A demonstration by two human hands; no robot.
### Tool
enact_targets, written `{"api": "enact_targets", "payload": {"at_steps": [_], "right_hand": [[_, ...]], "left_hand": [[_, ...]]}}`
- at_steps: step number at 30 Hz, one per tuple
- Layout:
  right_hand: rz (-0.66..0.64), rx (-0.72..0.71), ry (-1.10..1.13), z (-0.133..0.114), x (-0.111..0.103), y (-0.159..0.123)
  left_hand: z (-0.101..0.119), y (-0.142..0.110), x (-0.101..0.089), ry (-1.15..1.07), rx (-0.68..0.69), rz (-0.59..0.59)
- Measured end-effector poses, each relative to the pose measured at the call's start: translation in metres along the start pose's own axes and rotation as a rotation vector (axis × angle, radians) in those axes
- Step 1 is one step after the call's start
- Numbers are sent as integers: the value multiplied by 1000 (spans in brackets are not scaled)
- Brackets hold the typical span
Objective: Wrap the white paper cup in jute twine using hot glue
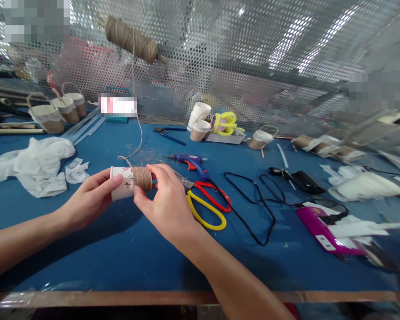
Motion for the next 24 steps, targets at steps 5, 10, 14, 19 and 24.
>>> {"api": "enact_targets", "payload": {"at_steps": [5, 10, 14, 19, 24], "right_hand": [[13, -6, -13, 0, -2, -1], [19, -20, -34, 0, -1, -1], [27, -25, -43, 0, -1, 0], [29, -10, -23, 0, -3, 1], [-20, 72, 99, 6, -4, 2]], "left_hand": [[1, -1, 0, 23, 21, 3], [3, -2, 1, 41, 23, 5], [1, -2, -1, 48, 14, 17], [2, -1, -1, -16, -12, 20], [-4, 4, 2, -279, -208, 38]]}}
Point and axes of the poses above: each hand's wrist, its own y-axis towards the middle knuckle, its own x-axis out of the palm, z = x × y, the point moved 9 cm from there along y, towards the middle knuckle, and after that the axes turned 9 degrees about z, right-handed, at the moved point
